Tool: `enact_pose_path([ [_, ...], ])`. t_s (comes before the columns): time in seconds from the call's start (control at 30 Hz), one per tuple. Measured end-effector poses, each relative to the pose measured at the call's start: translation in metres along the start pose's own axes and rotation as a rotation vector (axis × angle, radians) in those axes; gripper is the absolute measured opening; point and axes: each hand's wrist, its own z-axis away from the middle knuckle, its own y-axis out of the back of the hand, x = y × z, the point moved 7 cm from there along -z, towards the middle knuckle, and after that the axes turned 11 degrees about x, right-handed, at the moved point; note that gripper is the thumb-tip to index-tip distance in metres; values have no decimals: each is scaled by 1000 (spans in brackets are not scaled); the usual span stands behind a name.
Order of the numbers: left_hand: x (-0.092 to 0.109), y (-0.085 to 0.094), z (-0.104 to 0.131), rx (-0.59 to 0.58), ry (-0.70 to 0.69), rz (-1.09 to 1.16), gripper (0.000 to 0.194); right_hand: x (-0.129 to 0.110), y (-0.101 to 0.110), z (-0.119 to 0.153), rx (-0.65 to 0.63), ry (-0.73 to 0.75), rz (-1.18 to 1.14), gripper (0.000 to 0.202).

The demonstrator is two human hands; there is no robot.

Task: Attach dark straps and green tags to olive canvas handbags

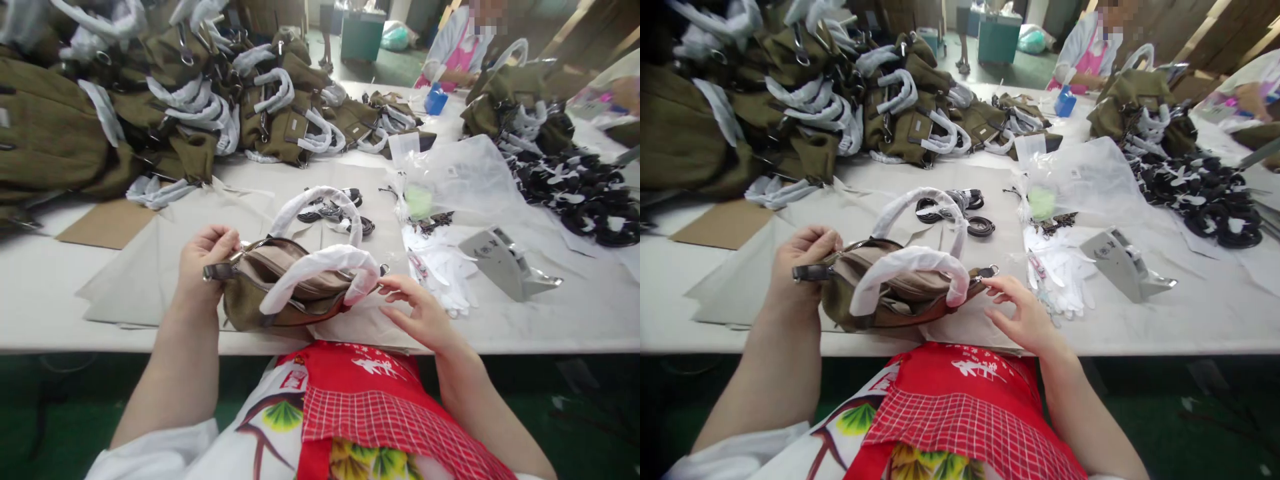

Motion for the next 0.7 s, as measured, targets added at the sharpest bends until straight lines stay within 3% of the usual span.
enact_pose_path([
  [0.1,8,2,8,-174,-50,-183,21,-12,-11,-15,55,80,143,52],
  [0.17,28,6,16,-232,-271,-406,18,-16,-20,-22,83,100,254,56],
  [0.27,63,6,39,-222,-662,-654,21,-20,-28,-29,142,108,336,54],
  [0.33,68,-5,55,-369,-744,-756,27,-21,-30,-31,160,127,336,52],
  [0.43,57,-19,71,-610,-685,-878,38,-16,-29,-31,137,137,340,50],
  [0.57,41,-24,74,-651,-476,-902,59,-13,-9,-33,149,128,302,38],
  [0.7,41,-42,87,-654,-408,-783,59,-49,36,-43,359,123,34,19],
])
